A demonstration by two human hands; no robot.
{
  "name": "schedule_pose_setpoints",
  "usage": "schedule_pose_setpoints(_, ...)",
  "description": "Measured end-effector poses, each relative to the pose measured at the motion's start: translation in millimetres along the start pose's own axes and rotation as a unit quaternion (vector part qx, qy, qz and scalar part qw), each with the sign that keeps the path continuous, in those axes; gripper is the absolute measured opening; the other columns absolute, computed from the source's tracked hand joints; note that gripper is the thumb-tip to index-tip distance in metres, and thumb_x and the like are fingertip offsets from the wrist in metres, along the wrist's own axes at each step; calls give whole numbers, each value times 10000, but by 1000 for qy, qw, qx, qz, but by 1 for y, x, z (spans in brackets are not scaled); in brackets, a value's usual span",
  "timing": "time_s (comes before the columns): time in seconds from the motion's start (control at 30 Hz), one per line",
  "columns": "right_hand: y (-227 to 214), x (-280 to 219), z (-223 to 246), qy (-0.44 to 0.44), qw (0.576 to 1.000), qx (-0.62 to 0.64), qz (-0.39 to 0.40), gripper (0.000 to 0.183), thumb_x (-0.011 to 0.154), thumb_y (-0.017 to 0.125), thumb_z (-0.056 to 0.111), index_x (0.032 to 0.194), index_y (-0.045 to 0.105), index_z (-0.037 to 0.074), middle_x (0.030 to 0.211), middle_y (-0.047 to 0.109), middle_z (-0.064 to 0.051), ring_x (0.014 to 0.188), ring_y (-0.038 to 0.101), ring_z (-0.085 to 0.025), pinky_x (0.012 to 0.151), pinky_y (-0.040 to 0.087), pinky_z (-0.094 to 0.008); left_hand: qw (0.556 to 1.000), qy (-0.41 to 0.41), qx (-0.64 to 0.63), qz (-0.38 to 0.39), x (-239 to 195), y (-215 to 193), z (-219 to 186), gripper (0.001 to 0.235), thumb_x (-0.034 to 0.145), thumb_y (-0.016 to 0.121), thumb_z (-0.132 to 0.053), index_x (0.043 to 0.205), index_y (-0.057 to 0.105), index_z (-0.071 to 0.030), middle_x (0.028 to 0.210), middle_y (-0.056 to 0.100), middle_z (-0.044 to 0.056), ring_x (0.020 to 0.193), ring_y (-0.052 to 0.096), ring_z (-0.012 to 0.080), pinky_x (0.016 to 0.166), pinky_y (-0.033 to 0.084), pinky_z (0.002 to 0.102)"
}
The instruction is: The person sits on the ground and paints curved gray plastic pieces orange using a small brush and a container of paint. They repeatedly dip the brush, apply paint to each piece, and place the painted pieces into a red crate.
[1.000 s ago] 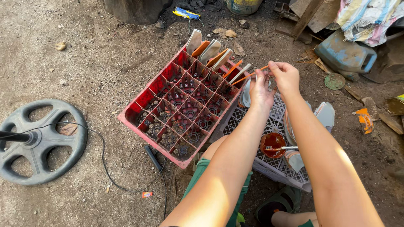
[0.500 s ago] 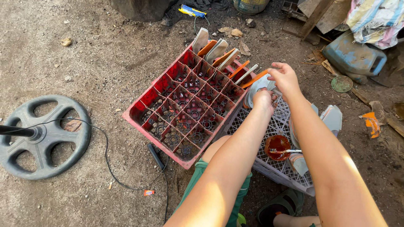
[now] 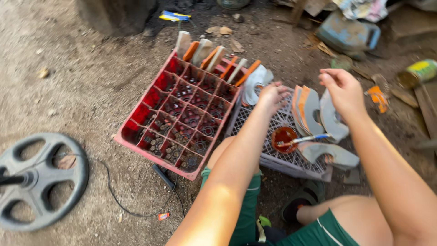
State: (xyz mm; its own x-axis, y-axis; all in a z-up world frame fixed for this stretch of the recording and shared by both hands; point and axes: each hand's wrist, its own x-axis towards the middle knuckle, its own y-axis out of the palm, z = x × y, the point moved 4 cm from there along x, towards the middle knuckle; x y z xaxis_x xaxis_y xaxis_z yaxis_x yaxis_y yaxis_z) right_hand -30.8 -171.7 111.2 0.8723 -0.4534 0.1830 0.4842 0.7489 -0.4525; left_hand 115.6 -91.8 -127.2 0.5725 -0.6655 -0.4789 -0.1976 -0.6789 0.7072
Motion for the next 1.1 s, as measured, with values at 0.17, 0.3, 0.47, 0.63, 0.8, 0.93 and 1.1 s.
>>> schedule_pose_setpoints(0.17, -126, -138, -19, 16, 993, -5, -120, 205, 1129, 612, 96, 1290, 667, -19, 1223, 707, -58, 1121, 667, -117, 1026, 519, -271, 998, 11, 66, -6, -5, -21, -9, 413, 919, 595, -95, 1324, 533, -154, 1079, 663, 32, 1026, 660, 217, 800, 550, 504)
schedule_pose_setpoints(0.3, -214, -293, -84, 65, 962, -3, -267, 178, 1151, 607, 74, 1302, 654, -7, 1238, 699, -49, 1154, 666, -116, 1060, 514, -266, 997, -4, 79, -25, -11, -41, -22, 455, 872, 668, -79, 1297, 578, -214, 1084, 712, 26, 1027, 662, 216, 900, 508, 488)
schedule_pose_setpoints(0.47, -229, -522, -197, 219, 905, -145, -336, 159, 1148, 667, 137, 1162, 691, -19, 1231, 716, -82, 1120, 639, -141, 1019, 494, -302, 995, -3, 100, -18, -20, -45, -43, 333, 912, 678, -119, 1230, 627, -201, 1088, 716, 27, 1057, 662, 227, 982, 500, 496)
schedule_pose_setpoints(0.63, -110, -702, -253, 446, 830, -170, -290, 254, 1054, 680, 271, 1180, 735, 58, 1131, 754, -140, 1034, 698, -250, 911, 527, -372, 993, -15, 114, -31, -36, -41, -53, 295, 991, 566, -186, 1286, 572, -195, 1258, 674, 51, 1158, 647, 252, 1038, 484, 505)
schedule_pose_setpoints(0.8, 18, -773, -251, 508, 817, -131, -242, 327, 964, 575, 201, 1221, 696, 39, 1109, 773, -161, 1003, 731, -286, 853, 551, -363, 990, -9, 135, -31, -50, -37, -61, 297, 1025, 555, -169, 1321, 579, -167, 1285, 667, 73, 1169, 631, 264, 1084, 487, 517)
schedule_pose_setpoints(0.93, 93, -799, -230, 617, 771, -33, -153, 319, 965, 582, 205, 1210, 704, 43, 1111, 773, -159, 1008, 730, -282, 860, 550, -365, 984, -21, 176, -30, -60, -34, -65, 324, 1045, 549, -192, 1368, 555, -165, 1301, 664, 70, 1188, 635, 255, 1096, 484, 526)
schedule_pose_setpoints(1.1, 123, -813, -214, 668, 736, 47, -102, 309, 966, 590, 210, 1197, 714, 47, 1114, 772, -156, 1014, 728, -277, 868, 548, -367, 976, -18, 208, -56, -73, -29, -79, 386, 1057, 525, -218, 1441, 548, -183, 1314, 680, 66, 1203, 654, 245, 1084, 490, 511)
